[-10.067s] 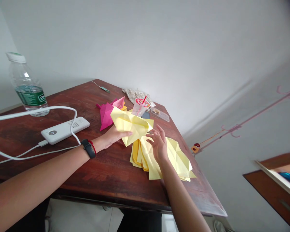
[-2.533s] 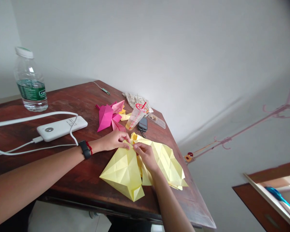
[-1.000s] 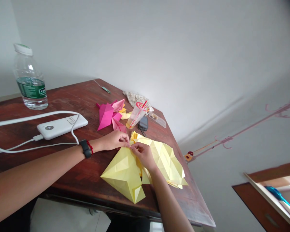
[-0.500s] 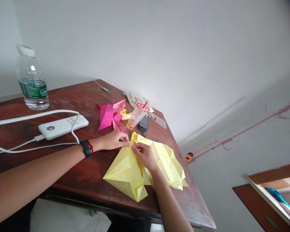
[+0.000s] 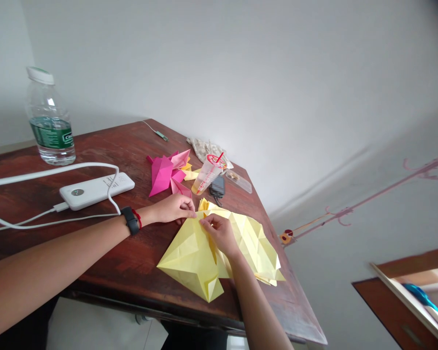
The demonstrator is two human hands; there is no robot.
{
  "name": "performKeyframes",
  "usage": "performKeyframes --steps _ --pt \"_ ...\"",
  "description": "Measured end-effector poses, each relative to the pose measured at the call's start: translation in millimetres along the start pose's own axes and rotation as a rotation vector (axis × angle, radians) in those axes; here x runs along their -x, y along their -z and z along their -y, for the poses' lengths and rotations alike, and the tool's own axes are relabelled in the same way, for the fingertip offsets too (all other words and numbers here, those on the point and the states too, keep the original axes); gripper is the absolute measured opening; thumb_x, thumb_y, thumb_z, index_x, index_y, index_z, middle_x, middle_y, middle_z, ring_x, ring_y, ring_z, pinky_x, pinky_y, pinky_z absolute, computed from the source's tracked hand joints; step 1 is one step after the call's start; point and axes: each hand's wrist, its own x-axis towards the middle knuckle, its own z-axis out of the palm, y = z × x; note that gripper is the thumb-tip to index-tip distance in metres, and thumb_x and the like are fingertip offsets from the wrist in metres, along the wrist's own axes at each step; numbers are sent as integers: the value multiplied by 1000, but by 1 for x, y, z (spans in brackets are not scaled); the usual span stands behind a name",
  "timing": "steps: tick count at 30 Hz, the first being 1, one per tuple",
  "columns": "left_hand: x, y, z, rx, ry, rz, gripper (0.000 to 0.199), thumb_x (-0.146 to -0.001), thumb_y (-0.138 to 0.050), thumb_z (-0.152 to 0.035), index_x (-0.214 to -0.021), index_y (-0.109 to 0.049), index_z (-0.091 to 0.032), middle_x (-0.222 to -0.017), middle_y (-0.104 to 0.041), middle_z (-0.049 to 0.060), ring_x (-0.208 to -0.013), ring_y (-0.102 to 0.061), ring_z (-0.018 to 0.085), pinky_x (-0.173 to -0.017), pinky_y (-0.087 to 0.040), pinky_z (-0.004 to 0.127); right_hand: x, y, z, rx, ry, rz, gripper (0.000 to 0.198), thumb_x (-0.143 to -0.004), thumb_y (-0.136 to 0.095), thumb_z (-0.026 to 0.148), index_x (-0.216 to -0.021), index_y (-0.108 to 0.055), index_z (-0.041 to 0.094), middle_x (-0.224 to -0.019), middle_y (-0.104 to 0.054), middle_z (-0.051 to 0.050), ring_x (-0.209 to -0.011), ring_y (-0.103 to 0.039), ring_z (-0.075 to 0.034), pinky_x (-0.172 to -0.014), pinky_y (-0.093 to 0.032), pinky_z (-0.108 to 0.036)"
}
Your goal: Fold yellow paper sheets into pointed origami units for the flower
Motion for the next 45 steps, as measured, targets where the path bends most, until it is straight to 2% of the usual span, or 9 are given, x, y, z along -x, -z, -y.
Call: performKeyframes --steps 4,12,17,21,28,35,40,42,45 --pt "0 -2 2 42 -8 -32 37 -83 -68 -49 -94 -59 -14 -75 -66 3 -64 -61 16 -57 -49 26 0 0 -1 0 7 -5 39 -81 -66 55 -68 -61 19 -62 -53 0 -57 -42 -13 -49 -33 -25" --pt "3 -4 -5 -68 -113 -65 28 -89 -59 -39 -102 -62 -14 -72 -64 2 -62 -58 14 -58 -45 24 0 0 1 -21 20 -9 34 -84 -64 49 -70 -64 18 -64 -58 -1 -58 -47 -14 -54 -38 -26" --pt "6 -4 -11 -86 -112 -43 31 -92 -55 -40 -105 -63 -13 -81 -68 5 -66 -58 15 -59 -45 25 0 0 -2 -14 15 5 34 -86 -63 47 -68 -59 18 -61 -50 2 -55 -40 -12 -51 -32 -25" --pt "6 -4 -9 -85 -153 22 39 -87 -65 -43 -111 -63 -12 -91 -72 8 -77 -62 18 -66 -45 26 -1 0 -3 -24 10 -5 36 -85 -64 49 -68 -57 18 -60 -49 2 -55 -38 -11 -50 -30 -25" --pt "6 -5 -6 -51 -124 37 48 -81 -73 -41 -118 -59 -13 -82 -70 4 -76 -62 19 -66 -43 26 0 -1 -2 -59 9 -29 35 -83 -65 49 -69 -60 18 -60 -51 1 -54 -40 -12 -51 -31 -26" --pt "0 -5 0 -67 -134 22 41 -77 -76 -42 -105 -65 -13 -62 -53 -6 -58 -49 11 -56 -34 21 0 -3 -5 -34 48 -42 32 -81 -70 47 -70 -61 18 -63 -57 0 -57 -45 -12 -49 -33 -24" --pt "-4 -5 3 -69 -127 2 36 -74 -79 -44 -93 -67 -15 -57 -45 -7 -53 -45 10 -50 -30 20 -3 4 0 -13 57 -59 37 -76 -72 55 -74 -66 18 -60 -59 -1 -56 -50 -14 -49 -38 -25" --pt "-5 -5 5 -55 -120 3 34 -75 -78 -44 -91 -69 -15 -56 -47 -7 -51 -44 10 -49 -29 20 -4 14 3 -9 57 -59 40 -75 -72 58 -77 -69 18 -60 -60 -1 -57 -53 -16 -49 -40 -26" --pt "-6 -4 8 -9 -150 -7 32 -75 -78 -43 -88 -72 -15 -61 -60 -3 -55 -53 12 -50 -33 20 -5 31 7 -15 50 -56 41 -75 -71 60 -81 -71 19 -61 -61 -2 -58 -55 -17 -49 -42 -27"
